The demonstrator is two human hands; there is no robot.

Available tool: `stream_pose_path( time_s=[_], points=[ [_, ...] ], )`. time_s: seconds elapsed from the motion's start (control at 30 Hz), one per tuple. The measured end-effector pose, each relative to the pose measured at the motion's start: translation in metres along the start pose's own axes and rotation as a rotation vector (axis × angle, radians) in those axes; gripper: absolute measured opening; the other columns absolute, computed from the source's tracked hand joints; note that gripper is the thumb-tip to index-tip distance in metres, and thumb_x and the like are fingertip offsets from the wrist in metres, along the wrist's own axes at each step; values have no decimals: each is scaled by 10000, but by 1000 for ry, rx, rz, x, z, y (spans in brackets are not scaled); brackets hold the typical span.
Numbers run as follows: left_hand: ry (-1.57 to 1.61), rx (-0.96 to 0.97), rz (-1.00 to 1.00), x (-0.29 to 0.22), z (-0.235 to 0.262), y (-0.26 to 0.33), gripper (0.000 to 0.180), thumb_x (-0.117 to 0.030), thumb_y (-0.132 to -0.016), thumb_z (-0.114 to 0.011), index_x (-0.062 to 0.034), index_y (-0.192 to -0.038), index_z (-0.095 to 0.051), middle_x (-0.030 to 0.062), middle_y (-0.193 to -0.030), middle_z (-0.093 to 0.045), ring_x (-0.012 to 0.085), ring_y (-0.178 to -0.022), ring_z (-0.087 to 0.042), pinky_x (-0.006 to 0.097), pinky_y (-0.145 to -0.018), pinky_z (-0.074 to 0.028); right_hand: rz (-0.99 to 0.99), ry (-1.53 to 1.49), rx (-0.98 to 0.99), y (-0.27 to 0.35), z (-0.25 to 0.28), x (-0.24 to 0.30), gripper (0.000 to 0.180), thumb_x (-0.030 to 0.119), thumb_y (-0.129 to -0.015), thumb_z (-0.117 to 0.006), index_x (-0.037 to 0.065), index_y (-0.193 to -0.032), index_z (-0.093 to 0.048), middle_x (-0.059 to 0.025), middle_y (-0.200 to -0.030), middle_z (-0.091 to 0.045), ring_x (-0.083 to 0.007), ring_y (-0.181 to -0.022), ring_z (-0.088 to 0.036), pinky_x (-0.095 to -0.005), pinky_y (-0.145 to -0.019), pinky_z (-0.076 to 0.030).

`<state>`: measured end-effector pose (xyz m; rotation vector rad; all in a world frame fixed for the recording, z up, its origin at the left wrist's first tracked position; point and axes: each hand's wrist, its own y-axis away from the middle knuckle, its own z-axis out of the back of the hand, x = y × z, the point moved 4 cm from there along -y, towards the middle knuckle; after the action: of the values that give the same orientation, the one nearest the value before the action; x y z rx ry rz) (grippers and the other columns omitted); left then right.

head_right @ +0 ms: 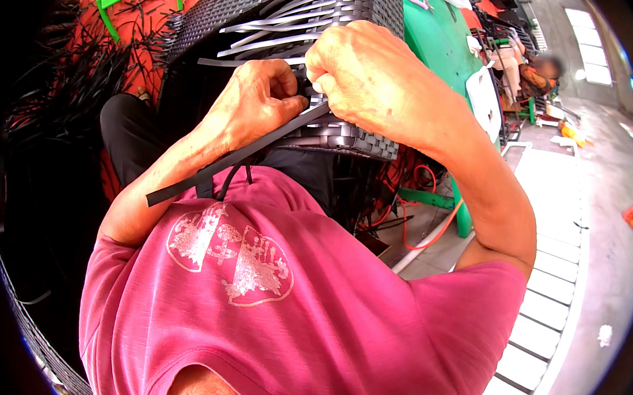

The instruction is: The person weaves black plastic strips into the frame of a piece of furniture by hand, threading the strips through existing weaves and pulling them tight, and then turns the frame over to pat the surface flat.

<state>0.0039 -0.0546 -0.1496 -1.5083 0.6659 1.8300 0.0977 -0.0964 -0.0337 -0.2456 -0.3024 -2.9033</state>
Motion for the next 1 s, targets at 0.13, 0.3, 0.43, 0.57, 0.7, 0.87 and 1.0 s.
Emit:
stream_pose_path(
  time_s=[0.13,0.3,0.43,0.57,0.7,0.87,1.0],
  points=[
    [52,-69,-48,8,-3,1,230,-150,-684,-662,67,-711,-592,221,-663,-612,308,-643,-633,389,-621,-496,0,-65,40,-11,-9,1,90,56,-678,-538,-31,-674,-560,-228,-672,-569,-416,-703,-572,-478,-610,-436],
    [244,41,33,22,-12,3,99,-21,-801,-619,31,-877,-581,30,-740,-635,56,-666,-572,217,-599,-464,-21,99,-3,-9,-34,-3,74,83,-704,-588,28,-690,-635,-196,-711,-629,-373,-729,-632,-461,-647,-512],
    [332,15,40,32,-11,5,111,-22,-803,-680,12,-844,-584,12,-707,-614,38,-643,-542,197,-568,-436,-27,162,7,0,-17,5,101,75,-749,-560,13,-713,-630,-182,-707,-626,-381,-704,-612,-478,-645,-484],
    [296,-59,66,26,-11,8,271,-176,-736,-759,28,-805,-594,52,-668,-596,105,-601,-539,269,-549,-447,-89,17,-65,16,-6,-4,129,81,-795,-538,4,-785,-641,-167,-720,-623,-380,-709,-579,-481,-676,-451],
    [48,-40,26,6,-7,3,445,-308,-679,-795,57,-841,-600,168,-708,-620,245,-671,-621,361,-615,-491,-138,-81,-68,22,-6,-1,143,88,-799,-549,-7,-806,-656,-184,-723,-623,-375,-703,-590,-444,-671,-462],
    [50,-50,-36,7,-6,2,212,-119,-712,-690,45,-796,-586,99,-652,-571,153,-600,-544,304,-571,-463,-191,-160,-76,21,-9,1,138,63,-780,-556,-17,-821,-661,-191,-744,-632,-366,-694,-605,-426,-665,-473],
    [52,-90,-30,4,-6,5,160,-63,-703,-635,59,-800,-600,96,-673,-599,131,-615,-560,284,-573,-464,-207,-265,-96,24,-13,-7,153,64,-789,-545,-31,-838,-654,-209,-751,-627,-368,-698,-606,-427,-670,-469]
  ],
)
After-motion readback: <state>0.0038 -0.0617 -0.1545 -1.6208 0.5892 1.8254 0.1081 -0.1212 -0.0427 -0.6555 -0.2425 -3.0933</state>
